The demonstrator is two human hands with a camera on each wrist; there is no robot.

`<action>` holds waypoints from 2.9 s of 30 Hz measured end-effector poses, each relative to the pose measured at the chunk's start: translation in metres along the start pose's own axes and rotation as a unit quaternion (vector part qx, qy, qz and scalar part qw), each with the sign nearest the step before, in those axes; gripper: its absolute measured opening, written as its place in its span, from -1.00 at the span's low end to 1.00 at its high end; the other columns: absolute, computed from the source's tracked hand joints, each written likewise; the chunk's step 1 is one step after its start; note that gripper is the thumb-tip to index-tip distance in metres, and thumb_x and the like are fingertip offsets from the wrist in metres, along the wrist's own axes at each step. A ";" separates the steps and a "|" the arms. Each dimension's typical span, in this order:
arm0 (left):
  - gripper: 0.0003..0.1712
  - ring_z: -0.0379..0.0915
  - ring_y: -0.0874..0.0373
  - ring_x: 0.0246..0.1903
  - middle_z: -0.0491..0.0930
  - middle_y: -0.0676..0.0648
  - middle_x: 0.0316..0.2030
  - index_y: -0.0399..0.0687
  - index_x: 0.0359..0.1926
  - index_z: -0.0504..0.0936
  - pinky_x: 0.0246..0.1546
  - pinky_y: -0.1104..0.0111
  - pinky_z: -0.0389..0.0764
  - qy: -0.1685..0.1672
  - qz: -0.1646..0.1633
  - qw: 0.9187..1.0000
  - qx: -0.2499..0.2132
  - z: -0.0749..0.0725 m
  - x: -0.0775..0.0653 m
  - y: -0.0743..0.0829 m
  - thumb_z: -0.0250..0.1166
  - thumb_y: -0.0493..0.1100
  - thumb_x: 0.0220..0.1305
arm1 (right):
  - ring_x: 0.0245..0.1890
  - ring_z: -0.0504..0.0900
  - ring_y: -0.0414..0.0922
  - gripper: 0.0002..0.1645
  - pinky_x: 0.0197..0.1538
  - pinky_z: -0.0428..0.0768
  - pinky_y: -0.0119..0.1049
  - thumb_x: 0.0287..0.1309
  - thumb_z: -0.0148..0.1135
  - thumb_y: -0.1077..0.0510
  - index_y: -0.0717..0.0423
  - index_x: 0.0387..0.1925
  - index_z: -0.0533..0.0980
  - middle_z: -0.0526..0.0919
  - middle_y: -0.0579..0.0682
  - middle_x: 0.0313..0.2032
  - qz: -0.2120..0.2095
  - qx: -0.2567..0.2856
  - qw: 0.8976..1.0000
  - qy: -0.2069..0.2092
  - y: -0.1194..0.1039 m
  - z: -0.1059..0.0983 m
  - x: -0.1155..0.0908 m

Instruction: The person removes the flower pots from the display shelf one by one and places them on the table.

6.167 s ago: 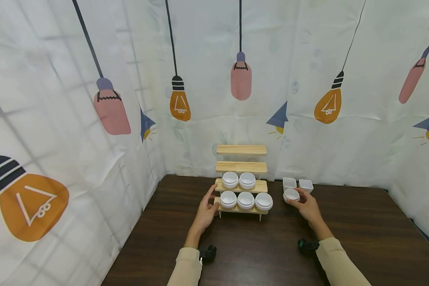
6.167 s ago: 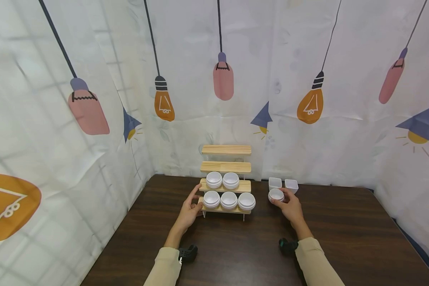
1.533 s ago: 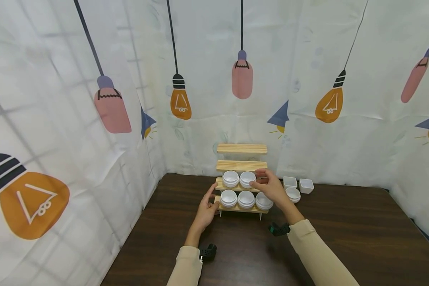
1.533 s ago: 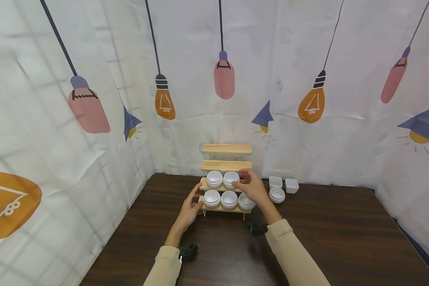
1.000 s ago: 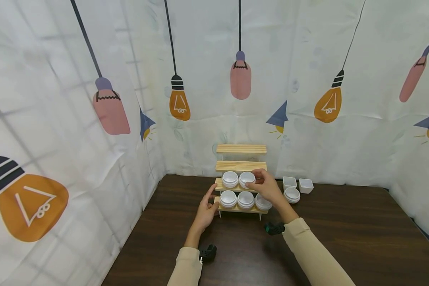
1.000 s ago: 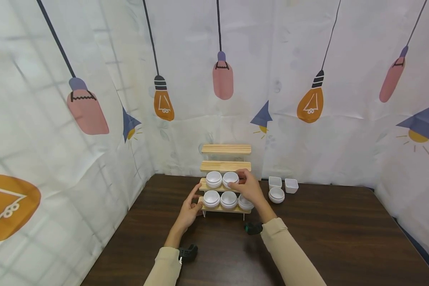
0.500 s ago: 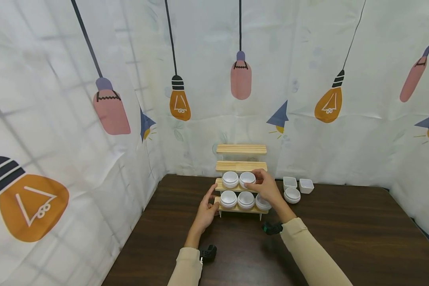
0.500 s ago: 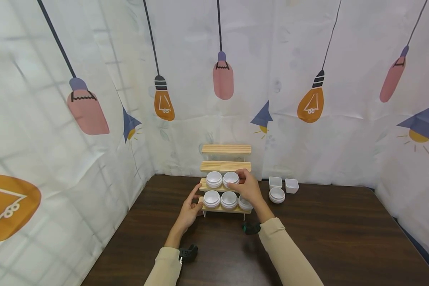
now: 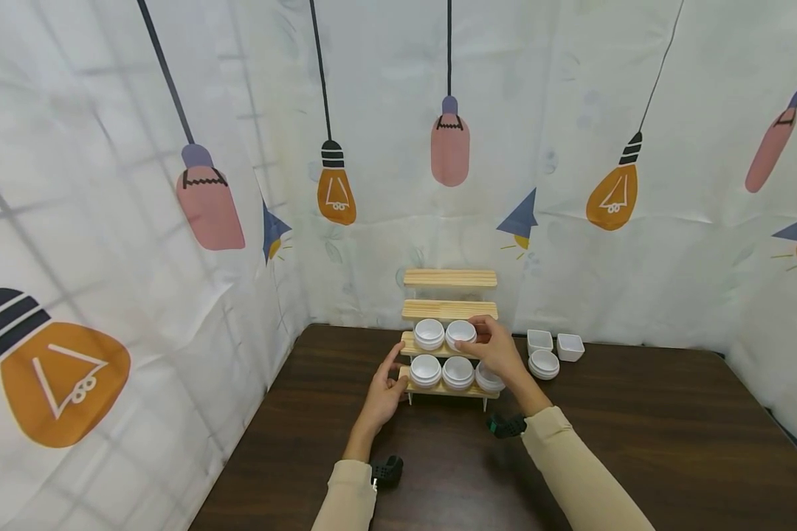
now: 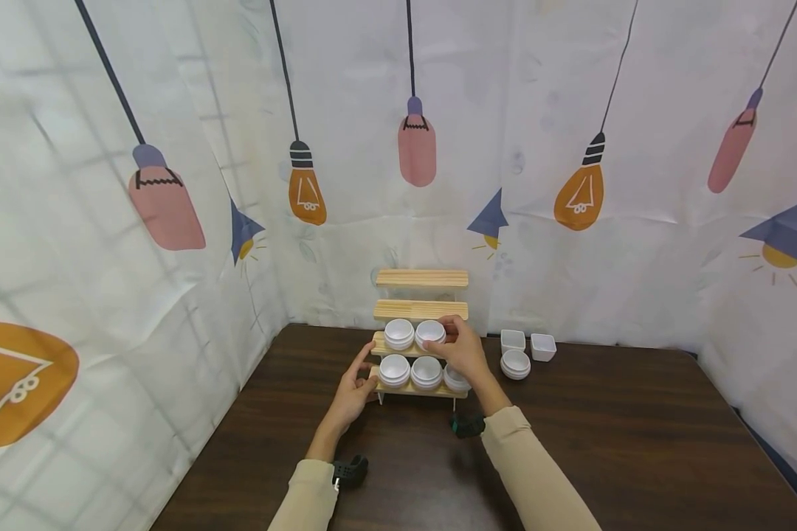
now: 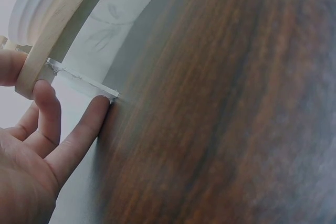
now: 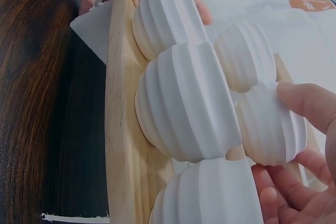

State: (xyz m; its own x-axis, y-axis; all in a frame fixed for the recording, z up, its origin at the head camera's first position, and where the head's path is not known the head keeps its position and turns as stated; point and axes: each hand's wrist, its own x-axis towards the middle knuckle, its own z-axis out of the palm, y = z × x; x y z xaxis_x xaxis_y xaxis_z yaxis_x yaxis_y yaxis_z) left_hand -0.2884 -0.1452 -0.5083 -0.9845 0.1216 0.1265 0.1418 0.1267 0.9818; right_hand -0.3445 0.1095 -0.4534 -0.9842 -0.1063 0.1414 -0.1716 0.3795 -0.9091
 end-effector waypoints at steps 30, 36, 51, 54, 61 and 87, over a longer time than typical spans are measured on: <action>-0.21 0.25 0.26 -0.53 0.28 -0.39 0.19 0.17 0.60 0.16 -0.12 -0.07 0.72 -0.005 -0.007 1.000 0.004 -0.001 0.001 0.002 0.12 -0.39 0.46 | -0.04 0.60 0.03 -0.27 -0.16 0.60 -0.33 0.11 0.55 0.04 0.05 0.28 0.46 0.57 0.18 0.18 0.009 0.031 0.999 0.012 -0.004 -0.007 -0.006; -0.21 0.25 0.25 -0.52 0.28 -0.39 0.18 0.16 0.60 0.17 -0.14 -0.08 0.72 -0.001 -0.003 1.000 0.000 0.000 0.001 0.000 0.11 -0.40 0.46 | -0.01 0.60 0.07 -0.27 -0.16 0.62 -0.35 0.10 0.55 0.06 0.06 0.28 0.45 0.56 0.21 0.19 0.009 0.039 0.999 0.017 -0.005 -0.008 -0.008; -0.20 0.24 0.24 -0.52 0.28 -0.39 0.19 0.15 0.60 0.16 -0.12 -0.10 0.71 0.000 -0.005 1.000 -0.001 0.001 0.000 0.000 0.12 -0.40 0.46 | 0.00 0.61 0.08 -0.27 -0.17 0.61 -0.38 0.12 0.54 0.05 0.07 0.28 0.44 0.55 0.23 0.20 0.009 0.048 0.998 0.030 -0.004 -0.015 -0.012; -0.20 0.23 0.24 -0.52 0.27 -0.40 0.20 0.14 0.60 0.16 -0.12 -0.10 0.71 -0.001 -0.005 1.000 -0.001 0.001 0.000 0.001 0.11 -0.41 0.45 | -0.04 0.60 0.04 -0.28 -0.18 0.61 -0.38 0.12 0.54 0.08 0.08 0.28 0.44 0.55 0.24 0.19 0.009 0.056 0.998 0.032 -0.003 -0.015 -0.013; -0.20 0.25 0.24 -0.51 0.26 -0.44 0.22 0.14 0.60 0.15 -0.12 -0.08 0.71 -0.003 -0.007 1.000 -0.003 0.000 0.000 0.000 0.12 -0.40 0.46 | -0.11 0.61 -0.04 -0.30 -0.20 0.61 -0.38 0.12 0.54 0.13 0.11 0.26 0.44 0.56 0.26 0.17 0.004 0.068 0.997 0.033 0.000 -0.018 -0.014; -0.20 0.26 0.25 -0.52 0.27 -0.44 0.23 0.13 0.60 0.17 -0.13 -0.15 0.68 0.002 -0.006 1.000 0.000 0.001 0.000 0.000 0.12 -0.42 0.43 | -0.07 0.62 0.01 -0.24 -0.19 0.61 -0.46 0.12 0.54 0.11 0.14 0.30 0.41 0.56 0.27 0.17 0.013 0.073 0.996 0.047 0.004 -0.032 -0.024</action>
State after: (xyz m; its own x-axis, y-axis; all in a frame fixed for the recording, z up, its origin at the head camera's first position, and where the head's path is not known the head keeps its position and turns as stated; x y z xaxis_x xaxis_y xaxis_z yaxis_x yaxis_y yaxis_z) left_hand -0.2886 -0.1445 -0.5084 -0.9865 0.1161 0.1159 0.1306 0.1276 0.9832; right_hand -0.3228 0.1429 -0.4482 -0.9892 -0.0084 0.1461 -0.1438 0.2420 -0.9596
